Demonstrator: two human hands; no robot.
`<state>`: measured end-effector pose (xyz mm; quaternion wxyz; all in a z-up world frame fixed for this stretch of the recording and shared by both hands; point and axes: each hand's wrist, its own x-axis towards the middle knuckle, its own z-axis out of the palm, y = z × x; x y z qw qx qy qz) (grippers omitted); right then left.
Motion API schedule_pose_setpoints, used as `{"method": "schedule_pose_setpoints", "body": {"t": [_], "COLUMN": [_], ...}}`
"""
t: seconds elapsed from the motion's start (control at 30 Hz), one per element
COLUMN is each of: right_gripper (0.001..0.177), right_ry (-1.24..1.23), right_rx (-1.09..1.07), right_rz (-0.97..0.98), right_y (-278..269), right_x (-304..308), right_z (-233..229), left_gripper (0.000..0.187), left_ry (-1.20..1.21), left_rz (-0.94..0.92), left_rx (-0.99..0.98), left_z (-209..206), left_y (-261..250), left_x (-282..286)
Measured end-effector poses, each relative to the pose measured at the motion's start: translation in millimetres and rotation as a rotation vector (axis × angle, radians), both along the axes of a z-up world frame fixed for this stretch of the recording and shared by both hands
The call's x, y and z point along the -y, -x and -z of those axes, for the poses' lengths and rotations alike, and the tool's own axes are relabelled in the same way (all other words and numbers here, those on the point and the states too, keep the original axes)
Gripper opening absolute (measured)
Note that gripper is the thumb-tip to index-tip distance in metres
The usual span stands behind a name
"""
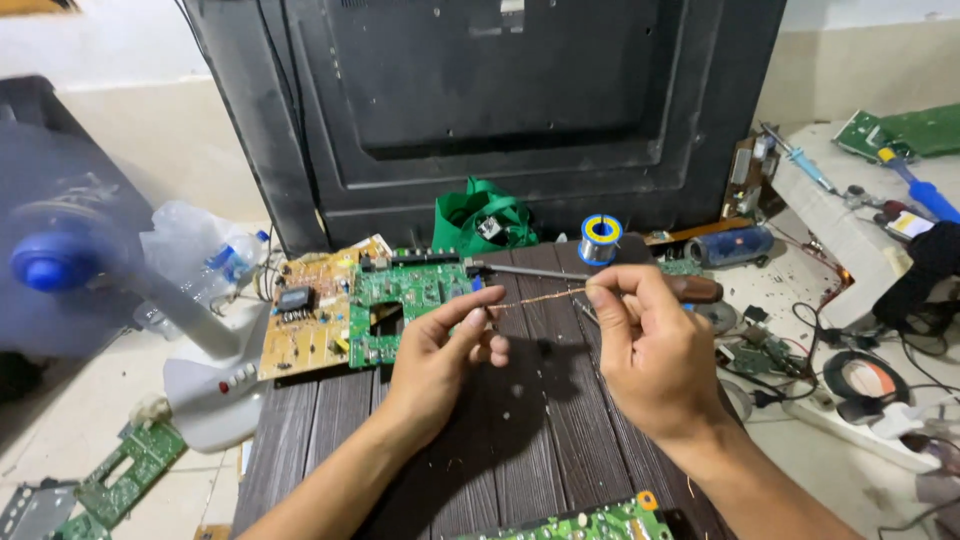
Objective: Preparing a thin wire by twisting it and then soldering it onto a circuit board
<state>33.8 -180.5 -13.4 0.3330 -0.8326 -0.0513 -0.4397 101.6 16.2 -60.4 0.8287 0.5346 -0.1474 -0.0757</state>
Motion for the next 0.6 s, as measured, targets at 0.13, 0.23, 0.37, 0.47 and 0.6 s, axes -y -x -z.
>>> {"method": "schedule_pose_setpoints", "body": {"t": [0.13,0.23,0.37,0.47,0.6], "right_gripper": [0.007,0.007,0.008,0.008,0.008], "right_ry": [-0.008,-0.001,-0.013,-0.008,0.028], "right_rx": [-0.006,0.0,-0.009,0.063,0.109], "right_rz": [0.051,0.06,0.06,0.054,0.085], "right_y": [-5,-2,-2,-3,-2], "right_x": [5,2,0,0,2], "right_z": [5,4,5,4,0], "left_gripper": [0.039,0.038,0.029,0.038,0.038], "left_ry": [0.145,0.243,0.14,0.006,0.057], "left_rz": [0.073,0.126,-0.01,-0.082,-0.032], "left_rx": [-0.002,-0.101,-0.115,-0.072,-0.125], "left_z": [1,12,24,-3,-15], "left_y": [-3,-7,-12,-1,4], "left_x": [-1,-3,-2,-4,-1]}}
